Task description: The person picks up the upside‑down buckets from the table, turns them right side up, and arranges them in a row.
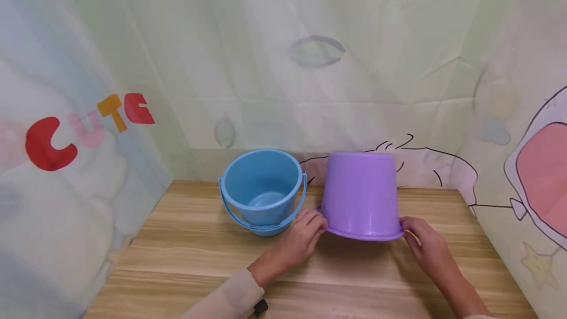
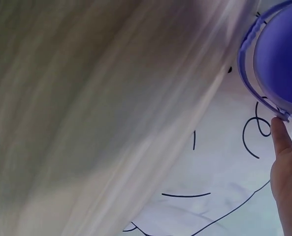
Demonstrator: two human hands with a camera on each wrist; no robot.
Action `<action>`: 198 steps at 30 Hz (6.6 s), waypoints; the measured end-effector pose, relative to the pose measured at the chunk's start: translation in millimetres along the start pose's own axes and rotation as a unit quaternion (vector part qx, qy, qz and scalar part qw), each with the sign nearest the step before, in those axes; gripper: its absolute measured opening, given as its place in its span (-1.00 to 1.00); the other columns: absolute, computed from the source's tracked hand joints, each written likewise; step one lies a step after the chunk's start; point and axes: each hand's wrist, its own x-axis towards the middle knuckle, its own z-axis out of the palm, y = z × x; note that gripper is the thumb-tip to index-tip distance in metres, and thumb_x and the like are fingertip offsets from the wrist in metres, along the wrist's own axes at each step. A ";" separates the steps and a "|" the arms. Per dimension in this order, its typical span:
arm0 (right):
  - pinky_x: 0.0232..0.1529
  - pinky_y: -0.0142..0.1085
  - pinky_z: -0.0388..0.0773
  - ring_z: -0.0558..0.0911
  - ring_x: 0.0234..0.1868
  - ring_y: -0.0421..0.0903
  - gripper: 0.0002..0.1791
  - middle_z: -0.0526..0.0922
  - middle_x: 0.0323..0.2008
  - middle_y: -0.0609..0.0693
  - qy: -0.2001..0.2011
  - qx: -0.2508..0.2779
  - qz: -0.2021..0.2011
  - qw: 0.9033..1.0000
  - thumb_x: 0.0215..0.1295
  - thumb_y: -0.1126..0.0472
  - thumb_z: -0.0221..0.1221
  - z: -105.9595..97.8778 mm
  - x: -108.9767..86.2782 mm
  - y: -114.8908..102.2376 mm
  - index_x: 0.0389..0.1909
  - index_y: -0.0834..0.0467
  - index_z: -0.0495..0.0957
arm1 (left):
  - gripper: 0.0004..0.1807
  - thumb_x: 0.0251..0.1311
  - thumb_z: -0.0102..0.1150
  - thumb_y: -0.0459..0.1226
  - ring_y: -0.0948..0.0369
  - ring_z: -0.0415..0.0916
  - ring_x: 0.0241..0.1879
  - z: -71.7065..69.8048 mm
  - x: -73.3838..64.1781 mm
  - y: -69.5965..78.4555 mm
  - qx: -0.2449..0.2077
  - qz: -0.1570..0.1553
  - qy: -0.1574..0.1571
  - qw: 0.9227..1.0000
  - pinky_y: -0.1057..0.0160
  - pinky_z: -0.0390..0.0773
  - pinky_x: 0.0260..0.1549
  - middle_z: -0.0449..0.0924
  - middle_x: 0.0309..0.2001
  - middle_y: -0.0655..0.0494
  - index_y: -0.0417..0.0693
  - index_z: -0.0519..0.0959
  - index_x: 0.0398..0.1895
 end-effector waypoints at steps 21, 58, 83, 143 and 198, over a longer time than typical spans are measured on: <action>0.07 -0.65 0.52 0.56 0.15 -0.57 -0.94 0.54 0.06 -0.49 0.053 0.065 0.123 0.989 0.35 0.56 0.17 -11.5 24.3 -34.2 -0.26 0.52 0.48 | -0.95 0.41 0.18 -0.43 0.15 0.54 -0.12 -29.0 20.0 6.0 -0.014 0.024 0.098 0.995 0.41 0.61 0.00 0.58 -0.19 0.06 -0.15 0.61 -0.20; 0.04 -0.63 0.55 0.66 0.00 -0.55 -0.64 0.67 -0.04 -0.41 0.250 0.056 0.160 0.953 0.08 0.82 0.16 -0.4 69.8 -74.8 -0.07 0.59 0.60 | -0.81 0.29 0.29 -0.48 0.15 0.67 -0.16 -61.8 49.1 5.1 -0.061 -0.015 0.180 0.982 0.41 0.68 -0.04 0.62 -0.16 -0.05 -0.27 0.60 -0.06; 0.05 -0.69 0.51 0.62 0.06 -0.54 -0.54 0.75 -0.03 0.16 0.225 -0.006 0.136 0.965 0.17 0.74 0.20 -27.3 106.8 -100.8 0.07 0.39 0.68 | -0.70 0.32 0.31 -0.44 0.15 0.66 -0.24 -77.2 69.6 8.6 -0.119 -0.109 0.176 0.971 0.50 0.65 -0.24 0.65 -0.15 -0.09 -0.29 0.68 0.10; -0.44 -0.55 0.57 0.40 -0.32 -0.78 -0.54 0.70 0.07 0.37 -0.136 -0.034 0.326 0.935 0.50 0.12 0.21 -70.3 148.7 -58.0 0.34 0.15 0.56 | -0.66 0.28 0.32 -0.41 0.24 0.73 -0.28 -89.3 123.5 -17.8 -0.215 -0.337 -0.029 0.916 0.45 0.65 -0.37 0.77 -0.25 0.02 -0.10 0.73 0.11; -0.21 -0.23 0.78 0.79 -0.15 0.04 -0.49 0.62 0.11 0.50 -0.277 0.060 0.401 0.871 0.53 0.24 0.13 -46.1 149.1 -12.0 0.35 0.45 0.42 | -0.63 0.16 0.20 -0.45 0.20 0.72 -0.11 -39.8 132.2 -33.6 -0.097 -0.393 -0.153 0.901 0.38 0.65 -0.28 0.81 -0.17 0.08 -0.08 0.78 0.02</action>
